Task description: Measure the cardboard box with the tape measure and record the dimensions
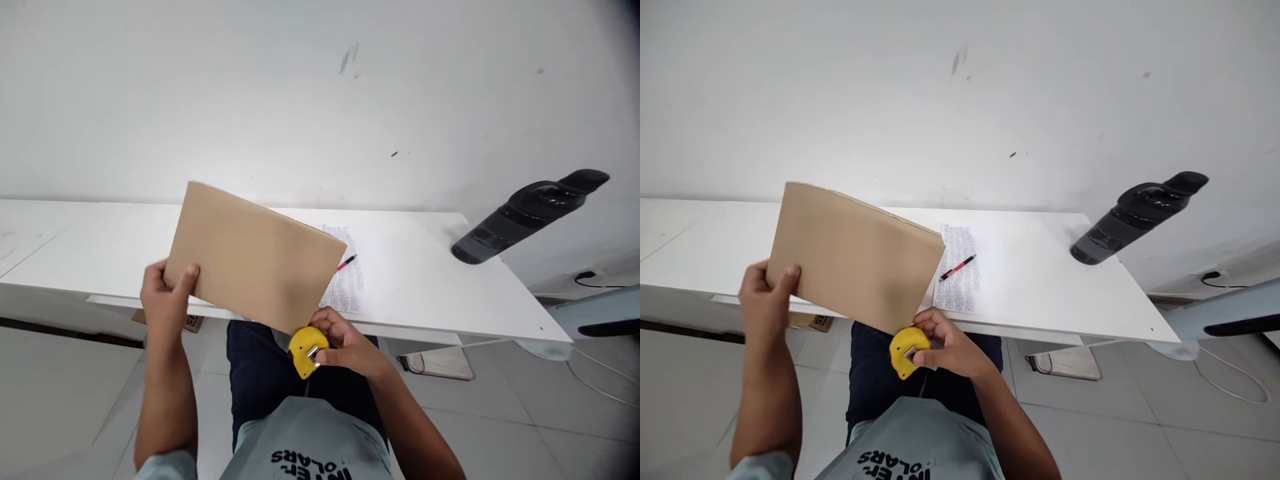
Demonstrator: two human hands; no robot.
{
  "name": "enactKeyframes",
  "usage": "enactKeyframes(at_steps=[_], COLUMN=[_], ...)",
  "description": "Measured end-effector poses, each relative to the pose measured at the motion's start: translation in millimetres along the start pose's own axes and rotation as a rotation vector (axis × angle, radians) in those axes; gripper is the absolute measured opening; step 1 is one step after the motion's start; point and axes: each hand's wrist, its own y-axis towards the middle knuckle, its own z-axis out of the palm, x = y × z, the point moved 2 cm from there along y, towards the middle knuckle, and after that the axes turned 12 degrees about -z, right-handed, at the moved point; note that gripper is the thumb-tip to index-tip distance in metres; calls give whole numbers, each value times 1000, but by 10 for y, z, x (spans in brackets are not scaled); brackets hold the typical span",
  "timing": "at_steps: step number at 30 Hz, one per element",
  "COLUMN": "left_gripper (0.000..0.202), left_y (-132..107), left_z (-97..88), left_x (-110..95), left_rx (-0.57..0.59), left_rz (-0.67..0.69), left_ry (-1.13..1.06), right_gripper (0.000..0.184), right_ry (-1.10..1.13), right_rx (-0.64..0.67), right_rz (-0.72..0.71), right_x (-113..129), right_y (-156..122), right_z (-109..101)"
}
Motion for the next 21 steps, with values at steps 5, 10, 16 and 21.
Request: enactKeyframes(at_steps=[5, 10, 16, 21], left_gripper=[58, 64, 59, 57], left_y=[750, 909, 657, -240], left_z=[312, 979, 1176, 439], left_x=[-662, -871, -853, -604], left_rx=[445, 767, 434, 130], left_rz=[-109, -221, -156, 205], left_ry=[106, 68, -95, -392], right_gripper=[57, 73, 63, 54], right_ry=[-7, 74, -3, -332], right_rx=[190, 302, 200, 82], right_rz=[10, -15, -104, -262], right_x=[85, -112, -36, 477], right_y=[212, 486, 608, 343], right_z=[439, 868, 837, 509])
